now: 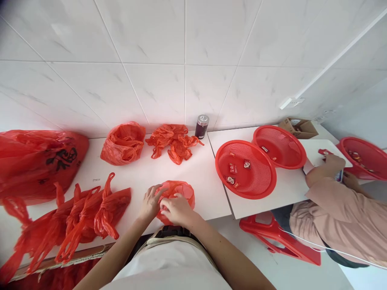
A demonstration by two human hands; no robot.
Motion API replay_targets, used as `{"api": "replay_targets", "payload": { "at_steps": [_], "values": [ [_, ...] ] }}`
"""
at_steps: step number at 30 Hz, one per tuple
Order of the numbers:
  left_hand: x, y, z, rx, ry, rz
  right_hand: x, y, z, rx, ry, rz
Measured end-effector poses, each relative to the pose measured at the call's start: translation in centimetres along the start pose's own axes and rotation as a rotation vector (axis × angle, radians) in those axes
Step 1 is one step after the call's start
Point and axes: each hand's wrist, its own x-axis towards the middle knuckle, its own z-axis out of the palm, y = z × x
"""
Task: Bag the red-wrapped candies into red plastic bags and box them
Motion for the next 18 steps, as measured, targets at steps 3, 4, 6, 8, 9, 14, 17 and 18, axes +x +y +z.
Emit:
{"api": "replay_targets", "payload": {
  "at_steps": [3, 4, 6, 8, 9, 14, 17, 18],
  "values": [
    [1.7, -0.4, 1.5, -0.042, -0.080, -0.032, -1.4, -2.1, -0.8, 0.093, -0.053, -0.170],
    [2.1, -0.7, 1.8, -0.054, -0.098, -0.066, -1.9, -2.5, -1.3, 0.114, -0.070, -0.198],
    [2.7, -1.7, 2.0, -0.085, -0.123, -0.154, -2.8, -3.1, -2.4, 0.142, -0.076, -0.211],
    [2.7, -2.5, 1.5, -0.139, -0.141, -0.235, -3.7, -2.9, -3.5, 0.145, -0.050, -0.179],
    [2.6, -2.9, 1.0, -0.179, -0.149, -0.268, -4.1, -2.4, -4.1, 0.134, -0.025, -0.148],
    [0.7, -2.3, -2.6, -0.517, -0.197, -0.313, -6.4, 3.3, -6.7, 0.116, 0.253, 0.133],
    [-0.3, -0.5, -4.2, -0.785, -0.148, -0.322, -8.1, 8.7, -8.5, 0.033, 0.480, 0.373],
    [-0.5, 0.2, -4.5, -0.938, -0.109, -0.355, -8.7, 10.4, -9.0, -0.028, 0.513, 0.486]
  ]
}}
